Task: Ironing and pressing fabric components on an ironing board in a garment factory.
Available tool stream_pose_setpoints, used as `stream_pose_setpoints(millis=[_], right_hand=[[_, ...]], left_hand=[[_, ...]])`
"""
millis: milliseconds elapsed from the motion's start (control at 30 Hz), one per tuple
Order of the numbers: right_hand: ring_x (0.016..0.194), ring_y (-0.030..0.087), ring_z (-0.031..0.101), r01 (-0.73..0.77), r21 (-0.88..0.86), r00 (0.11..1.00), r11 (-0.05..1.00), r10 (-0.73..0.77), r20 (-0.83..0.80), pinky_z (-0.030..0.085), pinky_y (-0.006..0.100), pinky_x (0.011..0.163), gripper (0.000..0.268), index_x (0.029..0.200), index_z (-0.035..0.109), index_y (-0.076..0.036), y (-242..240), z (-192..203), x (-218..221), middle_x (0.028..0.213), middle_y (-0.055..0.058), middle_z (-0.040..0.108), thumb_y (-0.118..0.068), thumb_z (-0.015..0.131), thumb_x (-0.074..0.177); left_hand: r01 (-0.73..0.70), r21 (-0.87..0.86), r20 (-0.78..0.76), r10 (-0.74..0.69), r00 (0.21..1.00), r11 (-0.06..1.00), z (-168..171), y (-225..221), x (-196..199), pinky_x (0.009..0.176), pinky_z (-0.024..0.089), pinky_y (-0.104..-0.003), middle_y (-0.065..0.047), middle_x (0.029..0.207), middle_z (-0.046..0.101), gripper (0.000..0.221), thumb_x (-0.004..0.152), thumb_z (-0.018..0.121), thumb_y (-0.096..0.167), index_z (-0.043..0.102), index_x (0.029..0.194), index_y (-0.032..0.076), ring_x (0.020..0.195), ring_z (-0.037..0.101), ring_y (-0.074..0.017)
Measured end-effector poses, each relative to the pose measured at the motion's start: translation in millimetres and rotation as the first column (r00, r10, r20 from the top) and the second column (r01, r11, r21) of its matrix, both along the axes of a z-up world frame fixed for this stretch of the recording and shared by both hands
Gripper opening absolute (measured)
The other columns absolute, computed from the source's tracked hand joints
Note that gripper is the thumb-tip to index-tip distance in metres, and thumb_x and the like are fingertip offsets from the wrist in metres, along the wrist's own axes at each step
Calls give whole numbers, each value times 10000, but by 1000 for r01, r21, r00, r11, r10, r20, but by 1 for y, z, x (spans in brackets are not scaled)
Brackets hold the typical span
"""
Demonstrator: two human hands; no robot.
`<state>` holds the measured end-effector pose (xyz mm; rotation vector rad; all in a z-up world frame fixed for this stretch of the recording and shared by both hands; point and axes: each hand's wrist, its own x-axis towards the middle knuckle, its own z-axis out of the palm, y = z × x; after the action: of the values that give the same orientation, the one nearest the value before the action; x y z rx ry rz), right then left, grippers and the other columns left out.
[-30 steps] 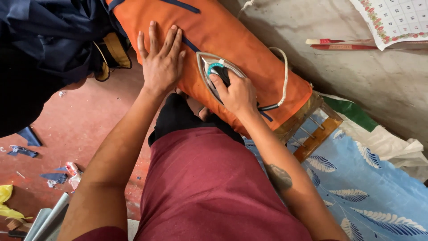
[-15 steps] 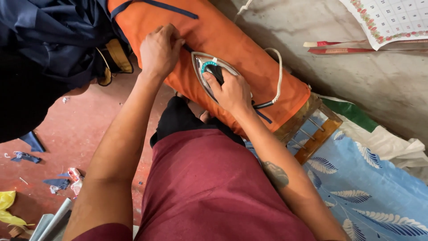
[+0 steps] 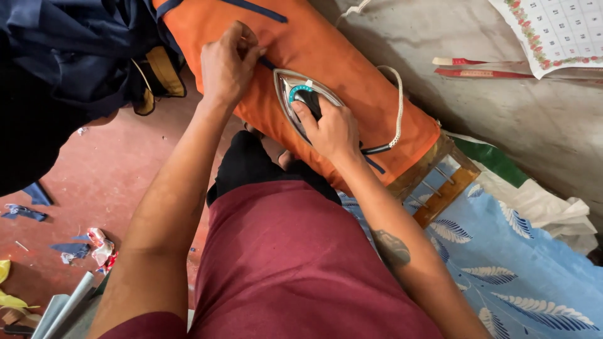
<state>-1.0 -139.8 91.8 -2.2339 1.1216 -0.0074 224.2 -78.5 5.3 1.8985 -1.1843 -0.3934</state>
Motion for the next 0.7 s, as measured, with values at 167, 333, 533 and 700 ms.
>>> stream_pose_setpoints(millis=[167, 333, 533, 700], right_hand=[[741, 493, 658, -37, -18, 999, 999, 38, 6, 480, 572, 599, 600, 920, 656, -28, -3, -3, 5, 793, 193, 728, -583, 452, 1018], [713, 479, 652, -44, -32, 999, 999, 45, 20, 481, 559, 574, 588, 905, 654, -19, -4, -2, 11, 768, 182, 717, -569, 479, 1020], [741, 476, 659, -58, -39, 997, 998, 60, 38, 489, 563, 589, 520, 949, 661, -47, -6, 0, 25, 799, 165, 735, -538, 506, 1020], [779, 481, 671, -49, 15, 999, 999, 49, 0, 506, 556, 620, 578, 1003, 675, -33, -10, 2, 37, 828, 174, 748, -568, 455, 1018]], left_hand=[[-15, 94, 66, 9, 998, 995, -6, -5, -2, 563, 455, -414, 32, 750, 657, 268, 948, 795, 200, 531, 947, 154, 656, 632, -237], [0, 14, 151, -2, 989, 1000, -11, -5, -2, 563, 460, -390, 26, 756, 614, 281, 954, 811, 154, 530, 943, 145, 682, 590, -228], [32, -81, 309, -6, 951, 996, -19, -5, 1, 675, 458, -380, -24, 733, 599, 288, 949, 815, 122, 528, 951, 110, 632, 536, -249], [-68, -142, 430, 124, 894, 988, -10, -4, 11, 689, 365, -377, 36, 843, 698, 135, 984, 768, 227, 655, 980, 153, 789, 504, -226]])
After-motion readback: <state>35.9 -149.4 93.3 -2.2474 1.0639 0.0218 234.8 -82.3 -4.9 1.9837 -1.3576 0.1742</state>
